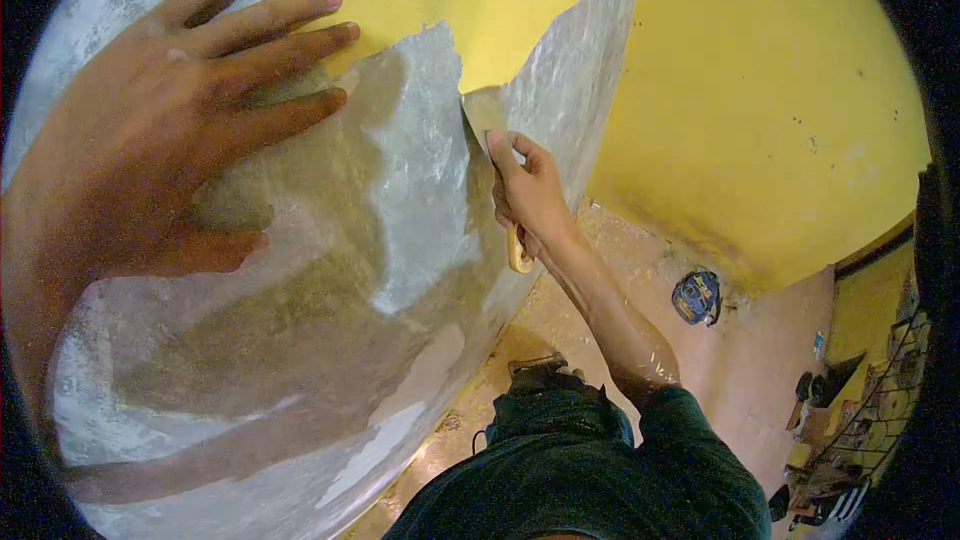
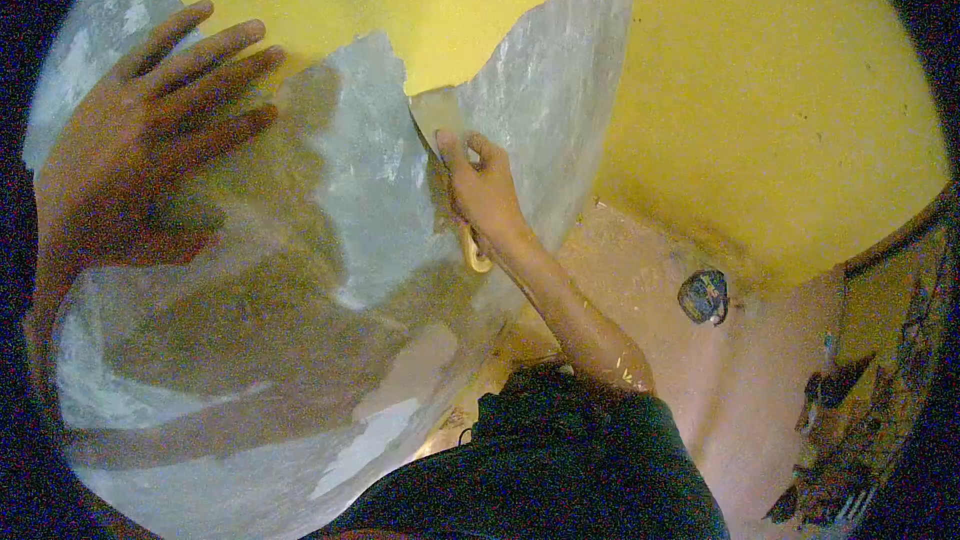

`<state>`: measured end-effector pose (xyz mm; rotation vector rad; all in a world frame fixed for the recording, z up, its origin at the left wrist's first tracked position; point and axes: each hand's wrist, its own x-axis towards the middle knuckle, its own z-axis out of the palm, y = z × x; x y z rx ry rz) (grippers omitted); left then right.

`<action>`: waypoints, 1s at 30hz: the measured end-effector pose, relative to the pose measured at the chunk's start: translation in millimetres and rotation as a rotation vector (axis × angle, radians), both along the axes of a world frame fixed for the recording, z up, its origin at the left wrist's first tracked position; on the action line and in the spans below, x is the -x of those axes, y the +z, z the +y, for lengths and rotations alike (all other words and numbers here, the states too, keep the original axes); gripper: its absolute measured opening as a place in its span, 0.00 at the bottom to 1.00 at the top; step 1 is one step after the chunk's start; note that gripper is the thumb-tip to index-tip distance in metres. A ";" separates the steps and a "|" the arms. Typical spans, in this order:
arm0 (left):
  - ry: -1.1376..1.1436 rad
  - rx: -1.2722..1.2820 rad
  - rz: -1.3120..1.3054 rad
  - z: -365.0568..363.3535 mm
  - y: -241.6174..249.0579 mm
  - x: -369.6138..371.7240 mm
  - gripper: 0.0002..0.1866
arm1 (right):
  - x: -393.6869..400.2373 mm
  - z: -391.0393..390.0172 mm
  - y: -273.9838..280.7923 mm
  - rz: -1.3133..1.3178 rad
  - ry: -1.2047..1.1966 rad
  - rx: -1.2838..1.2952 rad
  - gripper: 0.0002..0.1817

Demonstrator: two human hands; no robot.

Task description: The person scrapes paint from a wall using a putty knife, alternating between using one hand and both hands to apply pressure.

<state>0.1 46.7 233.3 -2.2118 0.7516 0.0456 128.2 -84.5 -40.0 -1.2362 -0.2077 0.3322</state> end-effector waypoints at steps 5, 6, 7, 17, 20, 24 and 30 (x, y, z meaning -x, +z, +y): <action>0.035 -0.011 -0.018 -3.7 -8.1 0.1 0.45 | 6.7 0.9 -5.6 0.125 -0.020 0.021 0.19; 0.039 -0.008 -0.026 -3.5 -7.5 0.4 0.44 | -1.2 -1.6 5.8 0.056 -0.012 0.015 0.20; 0.042 -0.006 -0.034 -3.2 -7.0 0.7 0.44 | -1.7 -4.2 7.0 0.055 -0.010 0.011 0.20; -0.008 -0.037 -0.003 1.2 -4.6 -3.8 0.41 | -6.9 -0.1 -2.6 -0.013 -0.077 0.057 0.22; -0.041 -0.023 -0.007 4.6 -2.1 -3.5 0.43 | 2.1 1.5 -16.3 0.018 -0.052 0.101 0.22; -0.015 -0.013 0.029 -0.8 -0.3 -3.9 0.45 | -5.7 -4.9 12.4 -0.003 0.007 0.053 0.21; -0.033 -0.029 0.007 3.0 -4.4 -3.2 0.44 | 3.4 -0.6 -9.0 0.114 0.019 0.026 0.17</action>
